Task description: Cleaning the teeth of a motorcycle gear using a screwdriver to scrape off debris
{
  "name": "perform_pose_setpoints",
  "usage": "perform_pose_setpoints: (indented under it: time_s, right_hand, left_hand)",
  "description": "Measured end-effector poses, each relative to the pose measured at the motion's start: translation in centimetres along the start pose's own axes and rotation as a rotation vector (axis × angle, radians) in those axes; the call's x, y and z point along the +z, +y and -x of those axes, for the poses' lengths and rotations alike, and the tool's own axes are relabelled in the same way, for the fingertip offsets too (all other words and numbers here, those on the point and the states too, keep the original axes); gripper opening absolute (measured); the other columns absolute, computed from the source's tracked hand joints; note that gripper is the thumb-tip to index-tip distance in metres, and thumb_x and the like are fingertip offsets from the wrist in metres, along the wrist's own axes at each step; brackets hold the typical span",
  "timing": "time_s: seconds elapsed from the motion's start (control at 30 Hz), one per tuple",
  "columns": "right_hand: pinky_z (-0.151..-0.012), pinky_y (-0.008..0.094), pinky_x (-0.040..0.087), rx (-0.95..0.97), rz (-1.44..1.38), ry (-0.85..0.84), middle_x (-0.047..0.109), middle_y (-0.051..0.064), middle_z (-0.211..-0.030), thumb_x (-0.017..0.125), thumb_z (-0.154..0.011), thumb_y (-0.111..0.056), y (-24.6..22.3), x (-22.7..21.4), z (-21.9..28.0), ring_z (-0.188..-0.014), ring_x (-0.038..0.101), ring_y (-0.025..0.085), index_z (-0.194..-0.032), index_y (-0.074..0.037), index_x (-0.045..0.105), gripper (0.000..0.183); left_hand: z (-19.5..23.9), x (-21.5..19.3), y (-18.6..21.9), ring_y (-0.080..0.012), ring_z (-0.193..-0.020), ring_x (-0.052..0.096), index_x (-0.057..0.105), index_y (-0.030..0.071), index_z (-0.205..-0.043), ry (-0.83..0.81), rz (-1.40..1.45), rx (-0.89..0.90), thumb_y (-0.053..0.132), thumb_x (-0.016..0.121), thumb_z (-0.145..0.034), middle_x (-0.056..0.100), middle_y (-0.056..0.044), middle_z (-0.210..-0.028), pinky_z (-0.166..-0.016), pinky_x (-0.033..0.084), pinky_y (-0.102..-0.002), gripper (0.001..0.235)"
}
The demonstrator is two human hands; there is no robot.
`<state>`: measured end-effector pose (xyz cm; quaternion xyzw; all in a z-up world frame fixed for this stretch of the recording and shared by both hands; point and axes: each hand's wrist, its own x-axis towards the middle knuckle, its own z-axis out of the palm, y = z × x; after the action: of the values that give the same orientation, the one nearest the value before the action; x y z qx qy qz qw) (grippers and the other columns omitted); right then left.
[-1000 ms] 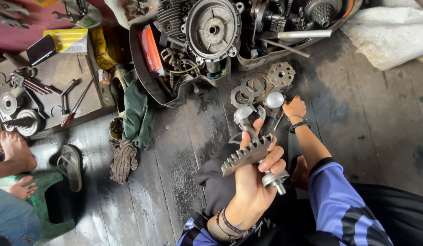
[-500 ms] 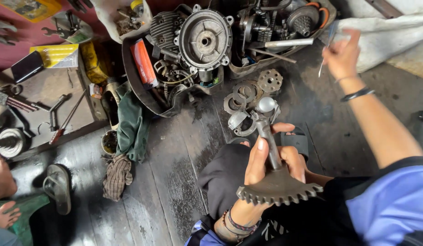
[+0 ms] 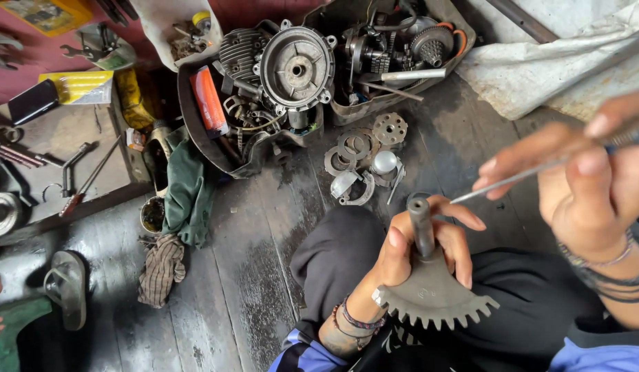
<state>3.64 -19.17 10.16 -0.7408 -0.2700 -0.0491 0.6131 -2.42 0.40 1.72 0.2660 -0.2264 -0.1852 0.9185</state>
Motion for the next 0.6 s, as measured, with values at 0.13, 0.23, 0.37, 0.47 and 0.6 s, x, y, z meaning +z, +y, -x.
perform_pose_setpoints:
  time_s: [0.13,0.23,0.37,0.47,0.6]
  right_hand:
    - [-0.050,0.025,0.064,-0.154,0.007,0.076,0.065,0.021,-0.084,0.025,-0.110,-0.018,-0.9,1.0,1.6,-0.049,0.070,0.024,-0.117,-0.021,0.018,0.011]
    - [-0.046,0.022,0.057,-0.178,-0.002,0.107,0.063,0.014,-0.073,0.029,-0.110,-0.020,-1.4,1.5,0.8,-0.042,0.062,0.019,-0.117,-0.017,0.020,0.012]
    - [-0.052,0.024,0.058,-0.146,-0.065,0.148,0.063,0.020,-0.084,0.038,-0.113,-0.021,1.5,0.2,-0.7,-0.054,0.065,0.020,-0.120,-0.017,0.023,0.018]
    - [-0.058,0.027,0.056,-0.207,0.017,0.182,0.059,0.012,-0.091,0.057,-0.111,-0.002,7.6,-1.4,-3.1,-0.063,0.061,0.017,-0.119,-0.009,0.032,0.027]
    - [-0.058,0.025,0.050,-0.060,-0.017,0.162,0.060,0.013,-0.087,0.059,-0.107,0.011,19.9,-1.9,-4.7,-0.066,0.062,0.018,-0.110,-0.003,0.036,0.027]
  left_hand:
    - [-0.3,0.8,-0.3,-0.0154,-0.063,0.064,0.056,-0.002,-0.127,0.034,-0.066,0.008,0.066,0.049,-0.099,0.069,-0.010,-0.077,-0.062,0.048,-0.021,0.073]
    - [-0.7,1.5,-1.4,-0.0145,-0.061,0.063,0.057,0.001,-0.123,0.093,-0.083,0.082,0.042,0.053,-0.107,0.069,-0.010,-0.077,-0.062,0.044,-0.019,0.044]
    - [-1.3,1.7,-3.0,-0.0173,-0.061,0.064,0.057,-0.004,-0.119,0.179,-0.101,0.109,0.029,0.048,-0.109,0.068,-0.012,-0.076,-0.066,0.051,-0.022,0.036]
    - [-2.0,2.1,-3.5,-0.0161,-0.062,0.065,0.059,-0.003,-0.112,0.270,-0.093,0.187,0.028,0.051,-0.104,0.068,-0.010,-0.074,-0.066,0.049,-0.021,0.033]
    - [-2.6,2.3,-3.6,-0.0160,-0.060,0.060,0.059,0.000,-0.103,0.467,0.078,0.208,0.035,0.054,-0.099,0.066,-0.011,-0.067,-0.090,0.047,-0.026,0.036]
